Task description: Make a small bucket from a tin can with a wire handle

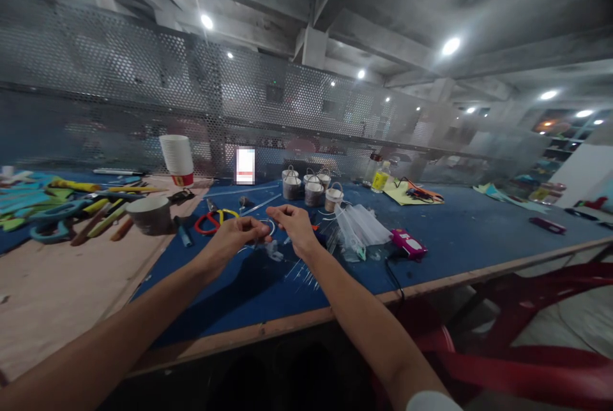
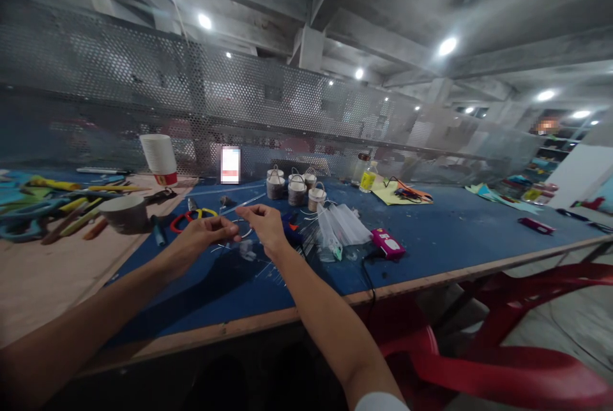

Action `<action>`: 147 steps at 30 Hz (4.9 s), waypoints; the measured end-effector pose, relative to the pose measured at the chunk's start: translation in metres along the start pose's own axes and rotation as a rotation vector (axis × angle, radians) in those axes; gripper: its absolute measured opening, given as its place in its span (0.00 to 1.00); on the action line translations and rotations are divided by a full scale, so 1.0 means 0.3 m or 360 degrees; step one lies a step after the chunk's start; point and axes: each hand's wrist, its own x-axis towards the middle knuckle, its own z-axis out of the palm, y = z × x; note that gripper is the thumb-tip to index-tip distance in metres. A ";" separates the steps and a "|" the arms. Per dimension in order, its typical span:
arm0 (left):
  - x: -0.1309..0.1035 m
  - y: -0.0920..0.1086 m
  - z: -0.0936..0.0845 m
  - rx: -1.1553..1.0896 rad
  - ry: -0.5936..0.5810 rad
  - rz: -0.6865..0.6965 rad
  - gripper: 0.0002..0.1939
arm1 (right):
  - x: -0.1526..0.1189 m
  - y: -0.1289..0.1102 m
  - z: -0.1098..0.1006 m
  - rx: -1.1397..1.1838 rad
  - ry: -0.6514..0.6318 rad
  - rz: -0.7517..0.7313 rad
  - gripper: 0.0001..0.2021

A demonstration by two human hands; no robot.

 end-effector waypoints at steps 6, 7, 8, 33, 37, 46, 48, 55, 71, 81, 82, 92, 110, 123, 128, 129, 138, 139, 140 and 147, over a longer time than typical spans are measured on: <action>-0.008 0.010 -0.012 -0.0125 -0.0211 -0.0051 0.13 | -0.005 -0.015 0.000 0.0016 -0.0018 0.0070 0.18; -0.010 0.013 -0.013 -0.0140 -0.0230 -0.0070 0.13 | -0.005 -0.016 -0.002 0.0027 -0.0044 0.0081 0.18; -0.011 0.015 -0.013 -0.0157 -0.0246 -0.0085 0.12 | -0.004 -0.015 -0.003 0.0040 -0.0071 0.0087 0.18; -0.011 0.024 -0.035 0.0085 -0.0257 -0.0031 0.12 | 0.001 -0.012 -0.018 -0.0012 -0.0181 0.0115 0.20; -0.012 0.028 -0.046 -0.0045 -0.0365 -0.0088 0.11 | 0.005 -0.004 -0.022 0.0004 -0.0237 0.0124 0.21; -0.015 0.033 -0.042 0.0083 -0.0344 -0.0075 0.12 | -0.002 -0.006 -0.016 -0.0010 -0.0197 0.0104 0.20; -0.018 0.037 -0.044 0.0006 -0.0388 -0.0095 0.12 | 0.000 -0.005 -0.017 -0.0019 -0.0210 0.0116 0.21; -0.014 0.033 -0.044 0.0111 -0.0303 -0.0090 0.12 | 0.000 -0.004 -0.015 -0.0057 -0.0181 0.0120 0.20; -0.010 0.030 -0.045 0.0190 -0.0240 -0.0046 0.13 | 0.003 0.006 -0.015 -0.0100 -0.0202 0.0073 0.20; -0.011 0.024 -0.054 -0.0016 -0.0424 -0.0145 0.11 | -0.009 -0.022 -0.008 -0.0101 -0.0189 0.0122 0.21; -0.012 0.025 -0.053 -0.0026 -0.0439 -0.0149 0.11 | -0.010 -0.021 -0.009 -0.0098 -0.0198 0.0119 0.21; -0.013 0.025 -0.051 0.0118 -0.0225 -0.0074 0.11 | -0.002 -0.001 -0.013 -0.0161 -0.0237 0.0025 0.19; -0.001 0.018 -0.072 -0.0038 -0.0398 -0.0067 0.12 | -0.010 -0.017 -0.015 -0.0140 -0.0299 -0.0010 0.15; 0.008 0.029 -0.057 0.0202 -0.0185 0.0164 0.10 | -0.008 -0.017 -0.013 -0.0276 -0.0190 -0.0084 0.17; 0.008 0.028 -0.068 0.0190 -0.0240 0.0170 0.09 | -0.008 -0.021 -0.017 -0.0277 -0.0219 -0.0092 0.17; 0.011 0.027 -0.072 0.0183 -0.0255 0.0169 0.09 | -0.009 -0.024 -0.017 -0.0285 -0.0215 -0.0086 0.17; 0.030 0.003 -0.104 0.0165 -0.0398 0.0142 0.10 | -0.011 -0.029 -0.017 -0.0272 -0.0256 -0.0109 0.16; 0.028 0.005 -0.106 0.0149 -0.0406 0.0123 0.10 | -0.011 -0.028 -0.018 -0.0277 -0.0258 -0.0106 0.16; 0.025 0.007 -0.107 0.0127 -0.0411 0.0094 0.10 | -0.010 -0.028 -0.019 -0.0287 -0.0263 -0.0105 0.16; 0.011 0.023 -0.089 0.0109 -0.0309 0.0065 0.11 | -0.007 -0.015 -0.017 -0.0329 -0.0238 -0.0185 0.17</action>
